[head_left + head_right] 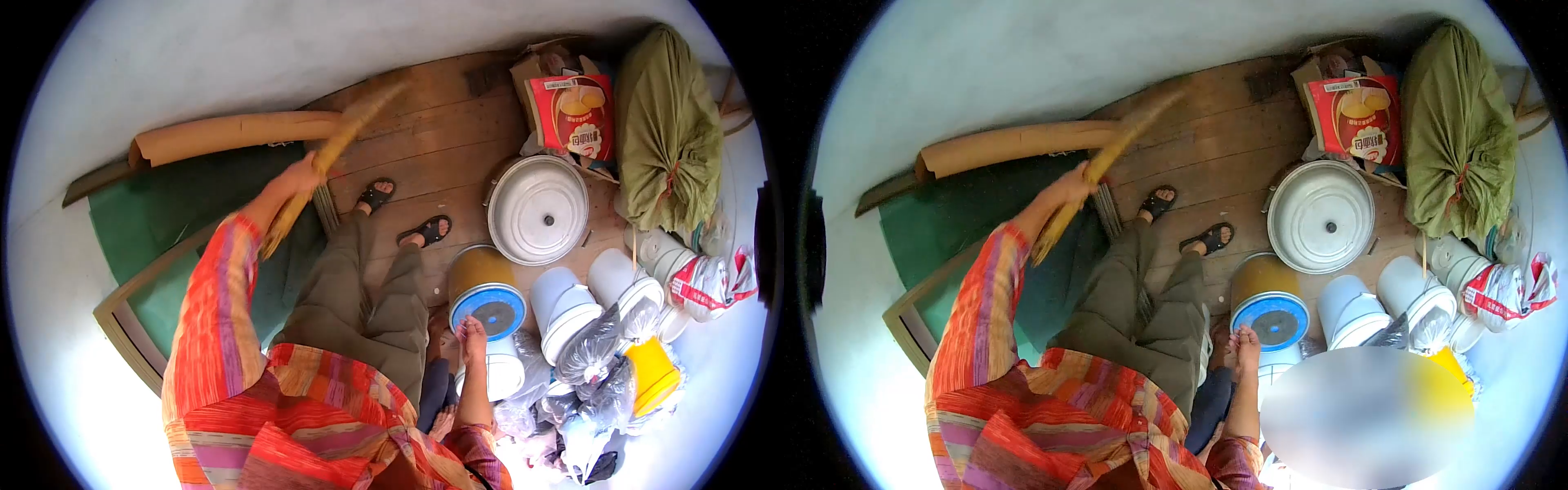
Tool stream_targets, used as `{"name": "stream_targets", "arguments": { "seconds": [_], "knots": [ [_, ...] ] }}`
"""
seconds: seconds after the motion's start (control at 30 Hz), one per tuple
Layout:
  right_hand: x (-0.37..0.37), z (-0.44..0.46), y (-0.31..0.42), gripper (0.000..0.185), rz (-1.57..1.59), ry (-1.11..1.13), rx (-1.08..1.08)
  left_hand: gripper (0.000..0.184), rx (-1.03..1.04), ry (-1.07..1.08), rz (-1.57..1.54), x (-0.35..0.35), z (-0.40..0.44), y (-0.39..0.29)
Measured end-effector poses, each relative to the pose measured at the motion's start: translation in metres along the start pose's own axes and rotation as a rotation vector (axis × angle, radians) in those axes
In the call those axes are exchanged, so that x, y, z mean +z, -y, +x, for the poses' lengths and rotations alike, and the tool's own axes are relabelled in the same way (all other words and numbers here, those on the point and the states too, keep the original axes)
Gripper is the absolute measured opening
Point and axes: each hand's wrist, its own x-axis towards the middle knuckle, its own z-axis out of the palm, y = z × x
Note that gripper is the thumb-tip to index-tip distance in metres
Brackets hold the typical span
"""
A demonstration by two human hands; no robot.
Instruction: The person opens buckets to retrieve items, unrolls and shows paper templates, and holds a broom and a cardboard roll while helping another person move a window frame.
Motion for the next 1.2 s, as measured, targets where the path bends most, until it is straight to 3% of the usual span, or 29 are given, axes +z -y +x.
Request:
{"name": "stream_targets", "arguments": {
  "seconds": [0.07,0.1,0.17,0.27,0.4,0.47,0.5,0.57,0.6,0.63,0.73,0.83,0.93,0.97,1.1,1.17,1.2],
  "knots": [
    [0.005,-0.004,0.009,0.018,-0.024,0.009,-0.015,0.074,0.022,-0.084,0.076,0.034,0.080,0.042],
    [0.006,-0.005,0.014,0.019,-0.053,-0.003,-0.027,0.076,0.085,-0.026,0.010,0.056,0.071,0.045],
    [0.002,-0.008,0.016,0.019,-0.067,0.011,-0.023,0.080,0.156,0.108,-0.014,0.096,0.013,0.055],
    [-0.005,-0.013,0.041,0.019,-0.062,0.080,-0.060,0.084,0.151,0.313,0.064,0.089,-0.091,0.052],
    [-0.011,-0.028,0.102,0.020,-0.245,0.039,-0.105,0.082,0.175,0.232,0.022,0.102,-0.158,0.070],
    [-0.001,-0.041,0.141,0.021,-0.278,-0.048,-0.203,0.069,-0.005,0.397,-0.584,0.073,-0.184,0.050],
    [0.005,-0.049,0.160,0.021,-0.327,-0.035,-0.218,0.069,-0.010,0.385,-0.635,0.078,-0.179,0.047],
    [0.034,-0.066,0.195,0.021,-0.339,0.015,-0.304,0.050,-0.025,0.605,-1.308,0.088,-0.153,0.045],
    [0.050,-0.075,0.210,0.021,-0.333,0.036,-0.348,0.036,-0.127,0.521,-1.363,0.079,-0.159,0.025],
    [0.069,-0.086,0.223,0.022,-0.357,0.093,-0.422,0.030,-0.054,0.656,-1.526,0.085,-0.148,0.018],
    [0.135,-0.130,0.262,0.026,-0.494,0.229,-0.518,0.017,0.049,0.539,-1.651,0.096,-0.129,0.007],
    [0.216,-0.164,0.283,0.024,-0.716,0.344,-0.647,0.018,-0.001,0.528,-1.956,0.089,-0.138,0.017],
    [0.314,-0.191,0.303,0.034,-1.097,0.504,-0.846,0.019,0.010,0.464,-2.182,0.087,-0.162,0.028],
    [0.347,-0.180,0.309,0.039,-1.264,0.595,-1.022,0.019,0.023,0.431,-2.220,0.088,-0.170,0.033],
    [0.521,-0.206,0.283,0.041,-1.703,0.790,-1.391,0.020,0.056,0.292,-2.393,0.095,-0.195,0.034],
    [0.589,-0.235,0.247,0.042,-1.784,0.980,-1.369,0.021,0.056,0.227,-2.500,0.111,-0.197,0.013],
    [0.627,-0.237,0.228,0.042,-1.877,1.069,-1.554,0.022,0.063,0.198,-2.558,0.123,-0.196,-0.003]
  ]
}}
